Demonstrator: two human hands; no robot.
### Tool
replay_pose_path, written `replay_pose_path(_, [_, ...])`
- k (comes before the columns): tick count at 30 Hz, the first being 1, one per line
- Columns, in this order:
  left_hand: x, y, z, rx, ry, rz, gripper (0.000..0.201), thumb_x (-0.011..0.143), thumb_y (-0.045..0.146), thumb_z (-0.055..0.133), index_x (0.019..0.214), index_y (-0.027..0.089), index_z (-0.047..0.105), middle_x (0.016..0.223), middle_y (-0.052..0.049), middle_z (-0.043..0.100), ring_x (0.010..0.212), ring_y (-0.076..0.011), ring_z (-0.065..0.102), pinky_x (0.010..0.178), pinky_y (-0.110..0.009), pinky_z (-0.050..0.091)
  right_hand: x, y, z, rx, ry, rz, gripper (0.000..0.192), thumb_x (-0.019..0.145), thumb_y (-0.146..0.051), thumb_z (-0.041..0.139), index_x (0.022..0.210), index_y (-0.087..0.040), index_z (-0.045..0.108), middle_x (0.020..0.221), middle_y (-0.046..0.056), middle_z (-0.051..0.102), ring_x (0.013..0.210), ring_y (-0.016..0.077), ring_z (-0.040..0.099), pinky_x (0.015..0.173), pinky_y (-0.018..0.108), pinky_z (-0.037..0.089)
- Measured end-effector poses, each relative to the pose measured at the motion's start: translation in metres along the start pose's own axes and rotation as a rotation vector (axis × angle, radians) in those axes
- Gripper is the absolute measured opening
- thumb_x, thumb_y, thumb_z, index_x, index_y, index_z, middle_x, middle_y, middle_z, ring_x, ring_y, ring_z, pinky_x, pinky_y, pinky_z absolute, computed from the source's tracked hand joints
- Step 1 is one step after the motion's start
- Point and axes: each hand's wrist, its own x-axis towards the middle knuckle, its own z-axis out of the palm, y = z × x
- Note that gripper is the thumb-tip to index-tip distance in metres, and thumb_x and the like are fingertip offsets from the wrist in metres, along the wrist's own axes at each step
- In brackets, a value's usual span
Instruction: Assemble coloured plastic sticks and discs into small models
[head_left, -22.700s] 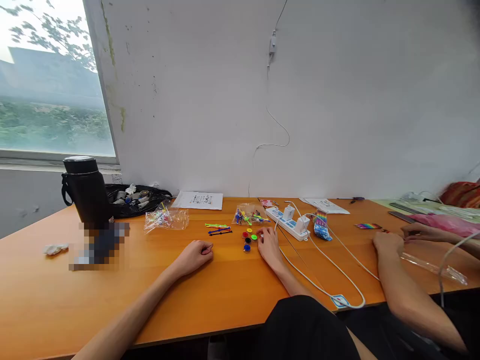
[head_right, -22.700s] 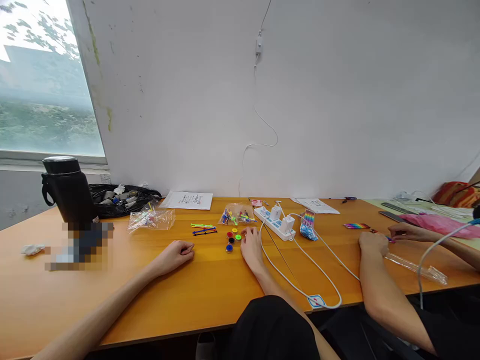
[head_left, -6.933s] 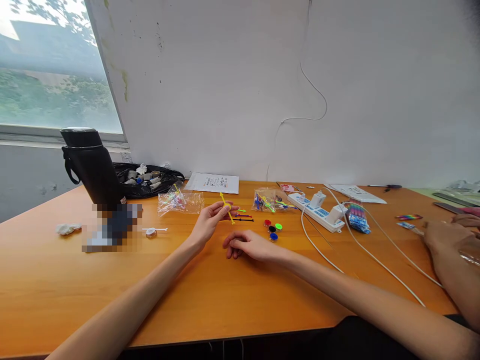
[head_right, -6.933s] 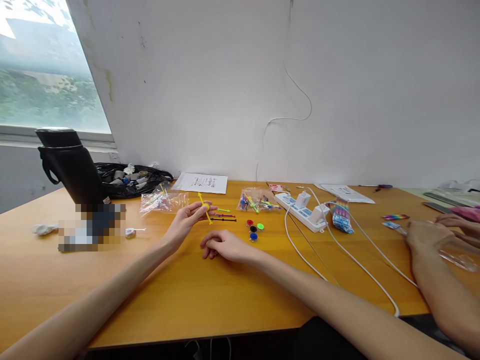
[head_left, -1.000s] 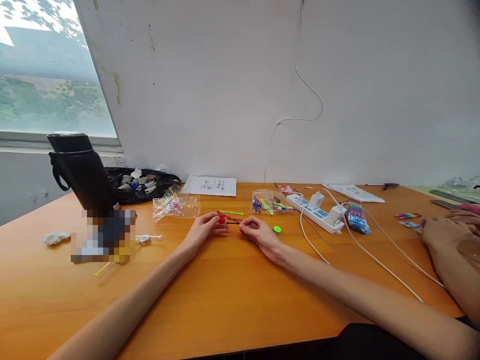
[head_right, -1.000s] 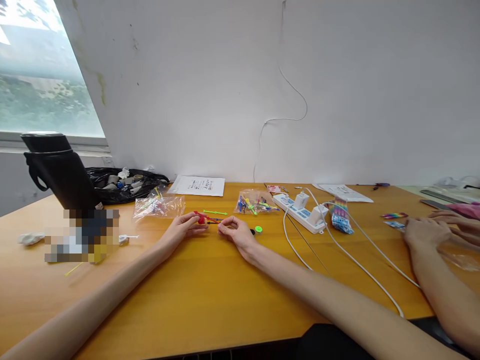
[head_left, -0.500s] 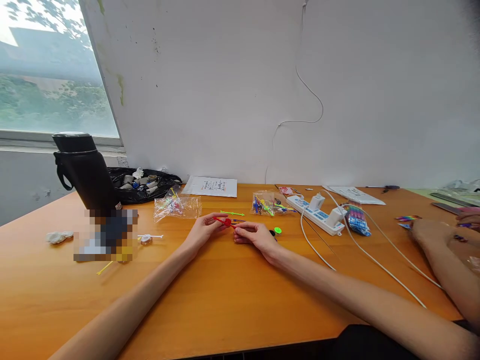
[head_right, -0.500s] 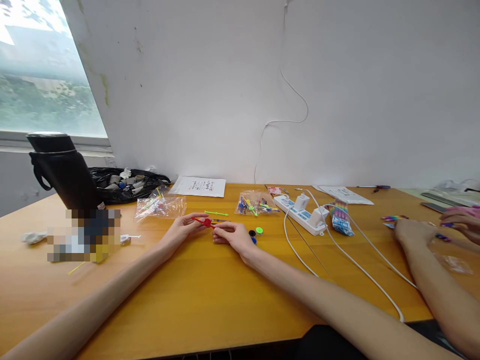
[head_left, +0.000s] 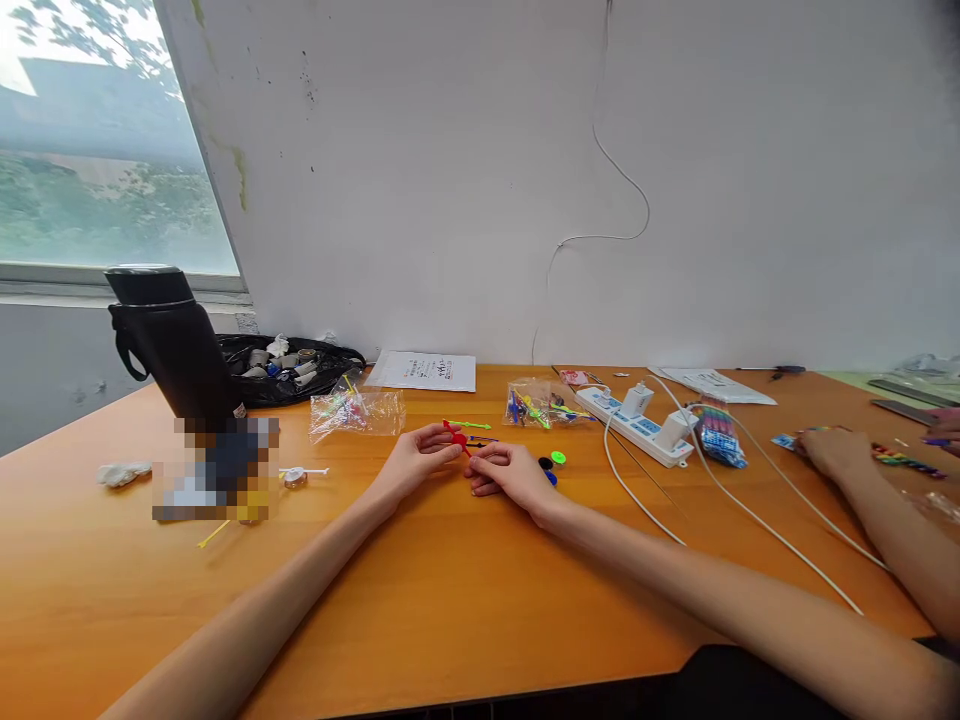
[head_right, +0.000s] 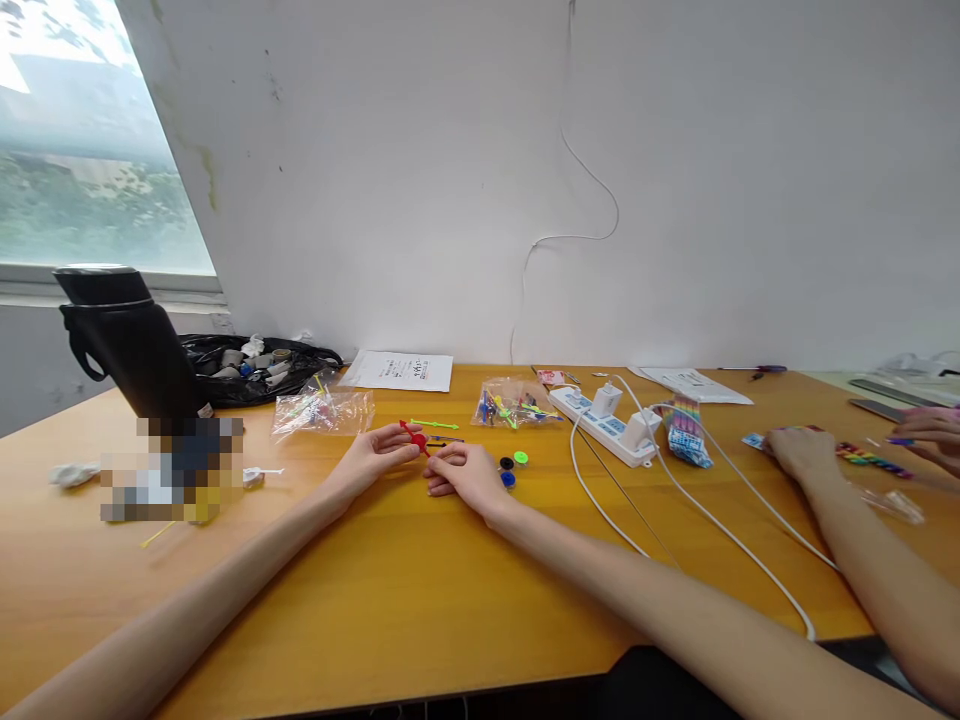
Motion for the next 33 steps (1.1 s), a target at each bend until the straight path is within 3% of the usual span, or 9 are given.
replay_pose_path(9, [-0.002, 0.004, 0.001, 0.049, 0.049, 0.019, 0.045, 0.073, 0.041, 0.081, 0.108, 0.016, 0.070, 0.113, -0.012, 0.075, 0.111, -0.0275, 0.068, 0.106, -0.041, 0.048, 0.001, 0.000, -0.002, -0.136, -0.079, -0.064, 0.025, 0.081, -0.039, 0.074, 0.085, -0.016, 0.064, 0.082, 0.007, 0.074, 0.061, 0.0127, 0.068, 0.056, 0.024, 0.060])
replay_pose_path(14, [0.001, 0.003, 0.000, 0.057, 0.065, 0.044, 0.044, 0.071, 0.042, 0.082, 0.105, 0.016, 0.072, 0.110, -0.012, 0.075, 0.107, -0.0273, 0.069, 0.102, -0.040, 0.050, 0.002, 0.001, -0.003, -0.172, -0.110, -0.064, 0.030, 0.082, -0.045, 0.072, 0.085, -0.016, 0.063, 0.073, 0.005, 0.071, 0.058, 0.0118, 0.066, 0.054, 0.023, 0.058])
replay_pose_path(25, [0.002, 0.002, -0.002, 0.062, 0.099, 0.053, 0.042, 0.070, 0.042, 0.082, 0.101, 0.015, 0.073, 0.105, -0.013, 0.076, 0.103, -0.0279, 0.070, 0.098, -0.041, 0.052, 0.003, 0.005, -0.005, -0.191, -0.147, -0.098, 0.039, 0.079, -0.054, 0.072, 0.084, -0.016, 0.065, 0.072, 0.004, 0.068, 0.061, 0.0119, 0.063, 0.054, 0.023, 0.056])
replay_pose_path(30, [-0.007, 0.037, -0.008, 0.161, 0.142, 0.154, 0.041, 0.075, 0.044, 0.078, 0.105, 0.018, 0.069, 0.111, -0.011, 0.074, 0.102, -0.0257, 0.070, 0.096, -0.038, 0.052, 0.001, 0.006, -0.006, -0.193, -0.163, -0.118, 0.042, 0.078, -0.055, 0.073, 0.090, -0.016, 0.065, 0.071, 0.002, 0.067, 0.061, 0.0112, 0.061, 0.053, 0.021, 0.054])
replay_pose_path(33, [-0.022, 0.072, -0.032, 0.332, 0.215, 0.214, 0.039, 0.080, 0.047, 0.071, 0.109, 0.022, 0.068, 0.111, -0.007, 0.074, 0.103, -0.0247, 0.070, 0.095, -0.036, 0.052, 0.000, 0.006, -0.007, -0.194, -0.206, -0.113, 0.043, 0.078, -0.056, 0.073, 0.093, -0.017, 0.065, 0.072, 0.002, 0.067, 0.062, 0.0109, 0.061, 0.055, 0.021, 0.054])
